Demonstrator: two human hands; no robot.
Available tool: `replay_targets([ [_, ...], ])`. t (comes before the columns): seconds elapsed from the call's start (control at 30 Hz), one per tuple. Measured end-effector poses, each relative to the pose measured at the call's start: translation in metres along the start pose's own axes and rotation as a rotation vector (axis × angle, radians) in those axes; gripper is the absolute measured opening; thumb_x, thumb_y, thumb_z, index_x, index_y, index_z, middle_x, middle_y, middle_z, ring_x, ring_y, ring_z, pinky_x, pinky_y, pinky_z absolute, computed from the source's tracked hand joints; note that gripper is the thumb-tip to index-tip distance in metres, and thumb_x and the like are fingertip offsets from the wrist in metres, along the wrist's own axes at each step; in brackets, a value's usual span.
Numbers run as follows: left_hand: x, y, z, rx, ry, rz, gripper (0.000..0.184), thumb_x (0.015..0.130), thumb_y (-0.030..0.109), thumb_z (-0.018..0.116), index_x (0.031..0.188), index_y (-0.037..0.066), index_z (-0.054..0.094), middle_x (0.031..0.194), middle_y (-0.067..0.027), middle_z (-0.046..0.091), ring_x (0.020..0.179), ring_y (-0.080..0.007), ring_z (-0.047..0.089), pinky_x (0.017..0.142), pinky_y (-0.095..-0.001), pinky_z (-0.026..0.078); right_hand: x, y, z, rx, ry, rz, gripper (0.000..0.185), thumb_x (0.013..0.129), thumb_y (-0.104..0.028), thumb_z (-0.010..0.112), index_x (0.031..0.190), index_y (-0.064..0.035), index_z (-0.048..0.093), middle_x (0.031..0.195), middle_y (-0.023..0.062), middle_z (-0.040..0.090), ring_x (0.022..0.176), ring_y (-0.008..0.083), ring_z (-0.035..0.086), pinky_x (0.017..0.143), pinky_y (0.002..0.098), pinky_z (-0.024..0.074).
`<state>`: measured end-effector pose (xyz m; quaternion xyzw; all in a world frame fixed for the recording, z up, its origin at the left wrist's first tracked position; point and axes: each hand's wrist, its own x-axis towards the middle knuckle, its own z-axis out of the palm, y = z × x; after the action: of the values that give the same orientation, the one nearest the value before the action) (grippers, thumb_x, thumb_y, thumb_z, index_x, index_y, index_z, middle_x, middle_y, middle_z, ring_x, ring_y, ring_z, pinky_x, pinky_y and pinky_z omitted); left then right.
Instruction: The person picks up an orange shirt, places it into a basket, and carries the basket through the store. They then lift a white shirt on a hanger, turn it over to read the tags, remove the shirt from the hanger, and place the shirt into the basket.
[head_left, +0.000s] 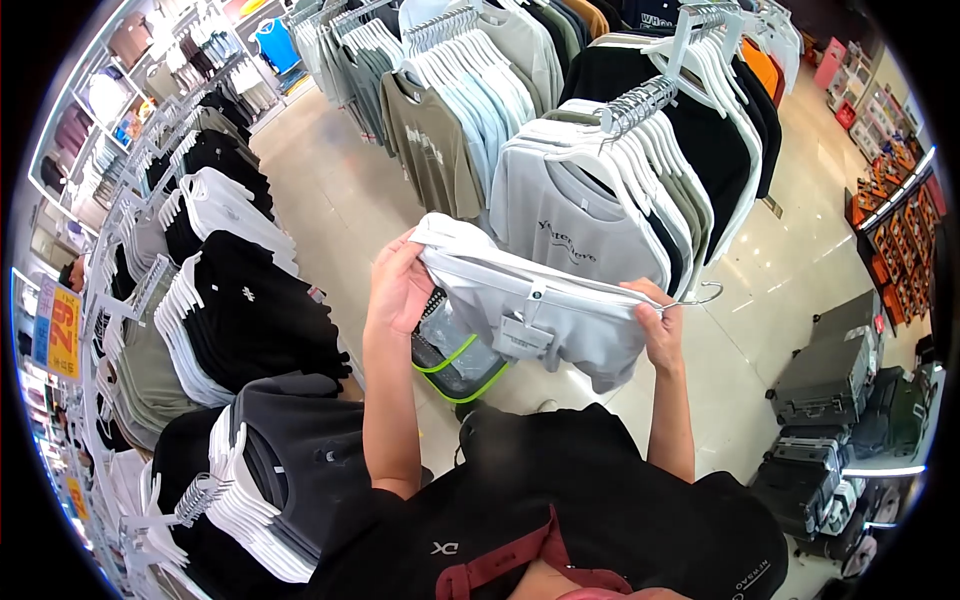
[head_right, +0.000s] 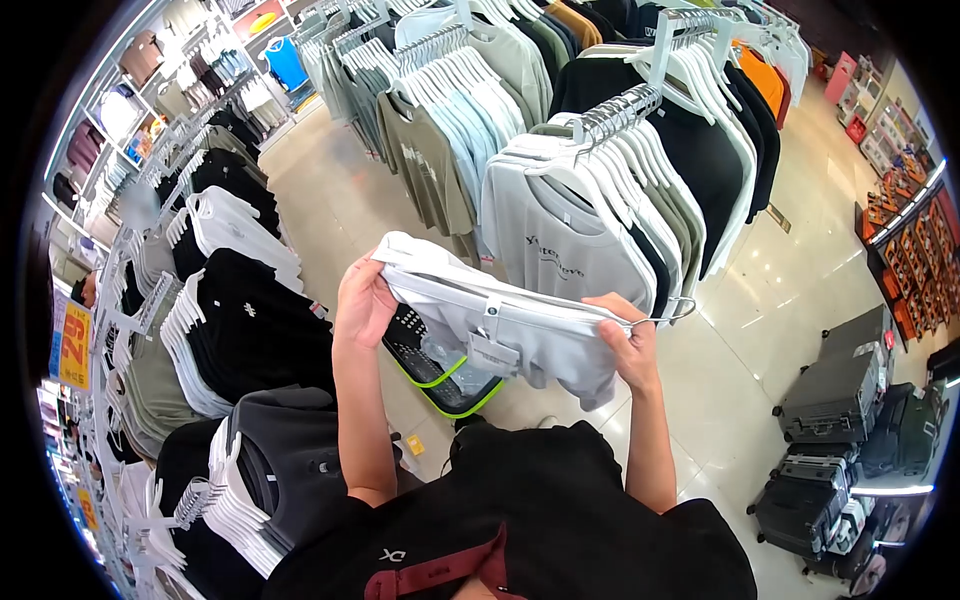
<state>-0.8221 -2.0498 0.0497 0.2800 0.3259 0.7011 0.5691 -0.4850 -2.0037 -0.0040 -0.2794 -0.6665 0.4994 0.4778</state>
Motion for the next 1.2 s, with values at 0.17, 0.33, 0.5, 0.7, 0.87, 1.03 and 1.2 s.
replay_targets([
  [0.17, 0.009, -0.018, -0.007, 0.413, 0.103, 0.078, 0.024, 0.093, 0.013, 0.048, 0.108, -0.003, 0.059, 0.088, -0.0043, 0.064, 0.079, -0.0116, 0.059, 0.070, -0.0256, 0.047, 0.004, -0.015, 0.001, -0.095, 0.156, -0.171, 0.036, 0.092, -0.024, 0.045, 0.093, 0.0058, 0.065, 0.084, 0.0110, 0.061, 0.077, 0.0172, 0.053, 0.070, 0.0282, 0.0397],
  [0.33, 0.014, -0.027, -0.013, 0.984, 0.250, 0.315, 0.023, 0.093, 0.014, 0.048, 0.096, -0.002, 0.063, 0.073, 0.0001, 0.059, 0.069, -0.0049, 0.054, 0.062, -0.0207, 0.043, 0.004, -0.018, 0.005, -0.270, 0.211, -0.336, 0.034, 0.094, -0.020, 0.044, 0.092, 0.0064, 0.065, 0.083, 0.0139, 0.063, 0.073, 0.0204, 0.057, 0.068, 0.0296, 0.0424],
  [0.5, 0.009, -0.017, -0.012, 0.337, 0.097, -0.031, 0.022, 0.091, 0.011, 0.048, 0.102, -0.004, 0.060, 0.084, -0.0068, 0.065, 0.073, -0.0110, 0.061, 0.066, -0.0257, 0.049, 0.005, -0.014, -0.002, -0.221, 0.297, -0.315, 0.046, 0.096, -0.029, 0.039, 0.090, 0.0090, 0.063, 0.082, 0.0140, 0.062, 0.076, 0.0200, 0.056, 0.071, 0.0307, 0.0409],
  [0.7, -0.002, -0.009, -0.001, 0.111, -0.069, -0.059, 0.026, 0.089, 0.009, 0.044, 0.107, -0.007, 0.056, 0.101, -0.0144, 0.064, 0.091, -0.0206, 0.062, 0.081, -0.0329, 0.049, 0.000, 0.003, -0.017, -0.154, 0.149, -0.099, 0.049, 0.097, -0.033, 0.037, 0.097, 0.0081, 0.063, 0.093, 0.0132, 0.064, 0.086, 0.0203, 0.057, 0.079, 0.0301, 0.0419],
  [0.87, -0.008, -0.059, -0.015, -0.318, -0.335, -0.126, 0.031, 0.094, 0.019, 0.043, 0.113, -0.004, 0.053, 0.111, -0.0141, 0.061, 0.105, -0.0258, 0.057, 0.093, -0.0395, 0.045, 0.003, 0.014, -0.001, 0.109, 0.157, -0.017, 0.049, 0.099, -0.033, 0.032, 0.104, 0.0051, 0.063, 0.110, 0.0111, 0.059, 0.101, 0.0186, 0.053, 0.090, 0.0282, 0.0368],
  [1.03, -0.008, -0.062, 0.001, -0.200, -0.062, -0.142, 0.024, 0.091, 0.017, 0.048, 0.100, -0.001, 0.059, 0.096, -0.0103, 0.065, 0.090, -0.0202, 0.062, 0.081, -0.0335, 0.050, 0.001, 0.004, -0.005, -0.082, 0.078, -0.059, 0.039, 0.098, -0.022, 0.036, 0.101, 0.0024, 0.066, 0.105, 0.0088, 0.058, 0.097, 0.0171, 0.052, 0.086, 0.0269, 0.0370],
  [1.2, -0.006, -0.060, -0.001, 0.135, -0.091, -0.095, 0.021, 0.093, 0.017, 0.043, 0.093, 0.003, 0.058, 0.086, -0.0070, 0.063, 0.078, -0.0162, 0.062, 0.071, -0.0294, 0.050, 0.007, -0.023, -0.013, -0.229, -0.075, -0.108, 0.034, 0.096, -0.019, 0.040, 0.095, 0.0019, 0.067, 0.091, 0.0084, 0.060, 0.084, 0.0169, 0.053, 0.076, 0.0287, 0.0407],
])
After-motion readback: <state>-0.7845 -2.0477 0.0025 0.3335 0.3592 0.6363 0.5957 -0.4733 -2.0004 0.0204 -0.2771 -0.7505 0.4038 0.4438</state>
